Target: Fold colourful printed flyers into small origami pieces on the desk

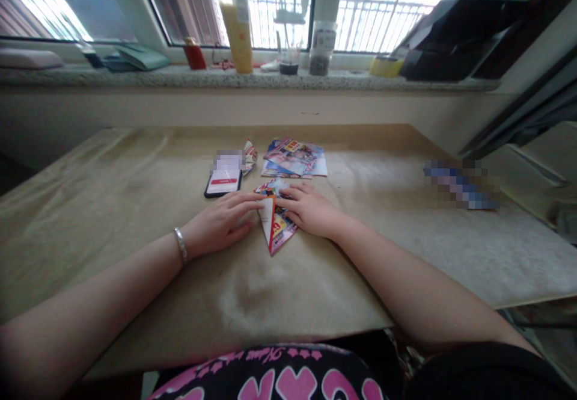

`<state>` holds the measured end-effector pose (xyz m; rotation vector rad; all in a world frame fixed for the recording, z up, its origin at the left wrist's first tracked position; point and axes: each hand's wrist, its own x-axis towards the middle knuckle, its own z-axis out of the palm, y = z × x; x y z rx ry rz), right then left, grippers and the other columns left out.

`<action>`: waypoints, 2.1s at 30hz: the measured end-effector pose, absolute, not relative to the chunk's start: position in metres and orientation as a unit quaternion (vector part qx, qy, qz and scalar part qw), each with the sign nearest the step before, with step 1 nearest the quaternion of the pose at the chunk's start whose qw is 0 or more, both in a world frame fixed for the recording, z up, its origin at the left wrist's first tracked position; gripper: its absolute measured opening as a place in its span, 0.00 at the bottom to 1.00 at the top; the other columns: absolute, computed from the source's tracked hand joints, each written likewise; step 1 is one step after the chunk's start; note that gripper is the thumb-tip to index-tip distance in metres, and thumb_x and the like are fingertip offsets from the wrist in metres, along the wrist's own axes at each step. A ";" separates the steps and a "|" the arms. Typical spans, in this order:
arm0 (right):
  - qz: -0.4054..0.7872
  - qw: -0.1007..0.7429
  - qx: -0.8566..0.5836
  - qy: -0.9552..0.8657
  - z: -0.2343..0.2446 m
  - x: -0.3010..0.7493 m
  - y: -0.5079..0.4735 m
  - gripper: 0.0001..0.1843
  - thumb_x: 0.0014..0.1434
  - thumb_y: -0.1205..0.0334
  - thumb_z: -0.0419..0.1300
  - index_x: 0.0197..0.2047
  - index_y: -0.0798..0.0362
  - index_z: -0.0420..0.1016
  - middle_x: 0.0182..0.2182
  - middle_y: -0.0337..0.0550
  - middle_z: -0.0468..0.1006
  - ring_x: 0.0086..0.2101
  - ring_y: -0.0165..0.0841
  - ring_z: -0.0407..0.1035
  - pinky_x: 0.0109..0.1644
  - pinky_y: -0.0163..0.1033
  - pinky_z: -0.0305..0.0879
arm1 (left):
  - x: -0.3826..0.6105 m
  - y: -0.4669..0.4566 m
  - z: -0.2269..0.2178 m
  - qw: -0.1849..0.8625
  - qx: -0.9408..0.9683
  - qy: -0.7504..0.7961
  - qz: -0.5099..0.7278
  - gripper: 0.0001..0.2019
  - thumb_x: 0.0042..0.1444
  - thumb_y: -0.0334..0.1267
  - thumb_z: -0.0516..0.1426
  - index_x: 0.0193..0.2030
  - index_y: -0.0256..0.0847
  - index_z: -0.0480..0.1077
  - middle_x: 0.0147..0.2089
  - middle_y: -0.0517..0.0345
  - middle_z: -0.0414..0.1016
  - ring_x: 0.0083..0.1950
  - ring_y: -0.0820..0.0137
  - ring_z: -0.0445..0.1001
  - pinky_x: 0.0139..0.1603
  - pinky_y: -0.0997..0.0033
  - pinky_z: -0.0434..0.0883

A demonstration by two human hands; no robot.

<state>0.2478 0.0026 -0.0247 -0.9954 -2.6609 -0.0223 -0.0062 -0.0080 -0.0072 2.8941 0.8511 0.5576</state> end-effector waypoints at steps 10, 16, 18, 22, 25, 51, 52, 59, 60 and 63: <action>0.025 0.159 -0.325 -0.932 -0.023 0.244 -0.001 0.22 0.62 0.65 0.50 0.59 0.47 0.68 0.58 0.48 0.67 0.60 0.43 0.54 0.61 0.55 0.55 | -0.007 -0.002 -0.014 0.047 0.916 0.352 0.185 0.29 0.58 0.42 0.53 0.64 0.36 0.53 0.60 0.43 0.64 0.61 0.57 0.61 0.62 0.53 0.60; 0.029 0.154 -0.337 -0.928 -0.022 0.244 0.000 0.22 0.63 0.64 0.50 0.60 0.47 0.66 0.59 0.45 0.67 0.59 0.41 0.56 0.62 0.53 0.55 | -0.008 0.001 -0.013 0.075 0.915 0.334 0.214 0.29 0.57 0.40 0.55 0.64 0.37 0.53 0.58 0.43 0.65 0.57 0.59 0.64 0.58 0.55 0.64; 0.032 0.157 -0.338 -0.928 -0.023 0.245 0.000 0.22 0.62 0.64 0.51 0.59 0.47 0.67 0.58 0.45 0.67 0.59 0.41 0.57 0.62 0.53 0.55 | -0.009 0.001 -0.011 0.069 0.917 0.322 0.223 0.25 0.57 0.40 0.55 0.61 0.37 0.59 0.53 0.45 0.68 0.53 0.61 0.67 0.54 0.58 0.66; 0.036 0.160 -0.340 -0.926 -0.023 0.246 0.000 0.22 0.62 0.63 0.52 0.59 0.47 0.67 0.58 0.45 0.68 0.59 0.42 0.58 0.61 0.55 0.56 | -0.014 0.002 -0.004 0.013 0.948 0.250 0.194 0.12 0.61 0.39 0.52 0.49 0.46 0.71 0.46 0.54 0.75 0.49 0.66 0.70 0.53 0.60 0.65; 0.037 0.165 -0.342 -0.925 -0.022 0.247 0.001 0.21 0.61 0.62 0.53 0.58 0.49 0.69 0.57 0.46 0.69 0.58 0.42 0.59 0.61 0.54 0.57 | -0.020 0.003 0.000 -0.028 0.964 0.214 0.156 0.13 0.63 0.40 0.50 0.50 0.53 0.72 0.48 0.60 0.77 0.50 0.67 0.70 0.55 0.60 0.61; 0.102 0.099 -0.355 -0.924 0.004 0.286 -0.001 0.17 0.53 0.61 0.61 0.47 0.46 0.78 0.48 0.42 0.76 0.46 0.36 0.70 0.51 0.42 0.66 | -0.030 -0.006 0.018 -0.098 0.939 0.329 -0.002 0.12 0.61 0.40 0.51 0.41 0.47 0.76 0.33 0.55 0.71 0.33 0.70 0.68 0.29 0.73 0.63; 0.102 0.100 -0.357 -0.923 0.004 0.286 -0.001 0.16 0.53 0.63 0.60 0.46 0.46 0.78 0.47 0.42 0.76 0.45 0.36 0.70 0.51 0.41 0.66 | -0.030 -0.007 0.019 -0.096 0.939 0.330 -0.003 0.11 0.61 0.40 0.51 0.41 0.46 0.76 0.33 0.56 0.71 0.33 0.70 0.68 0.29 0.74 0.63; 0.091 0.116 -0.388 -0.910 0.004 0.282 -0.003 0.14 0.54 0.68 0.57 0.42 0.47 0.80 0.41 0.43 0.77 0.39 0.34 0.71 0.44 0.38 0.66 | -0.031 -0.006 0.018 -0.091 0.933 0.348 -0.003 0.13 0.60 0.38 0.51 0.30 0.40 0.73 0.32 0.57 0.72 0.32 0.71 0.68 0.28 0.73 0.61; 0.090 0.119 -0.392 -0.908 0.003 0.281 -0.003 0.13 0.54 0.66 0.58 0.41 0.48 0.80 0.40 0.44 0.77 0.38 0.34 0.71 0.42 0.37 0.66 | -0.031 -0.005 0.017 -0.090 0.932 0.350 0.002 0.12 0.60 0.38 0.51 0.30 0.40 0.73 0.32 0.57 0.72 0.33 0.71 0.68 0.29 0.73 0.61; 0.077 0.132 -0.404 -0.902 0.000 0.278 -0.002 0.10 0.56 0.61 0.58 0.38 0.50 0.80 0.37 0.45 0.77 0.36 0.34 0.70 0.39 0.37 0.65 | -0.030 -0.002 0.011 -0.084 0.929 0.359 0.031 0.12 0.61 0.42 0.51 0.32 0.41 0.72 0.33 0.57 0.71 0.34 0.70 0.69 0.30 0.73 0.62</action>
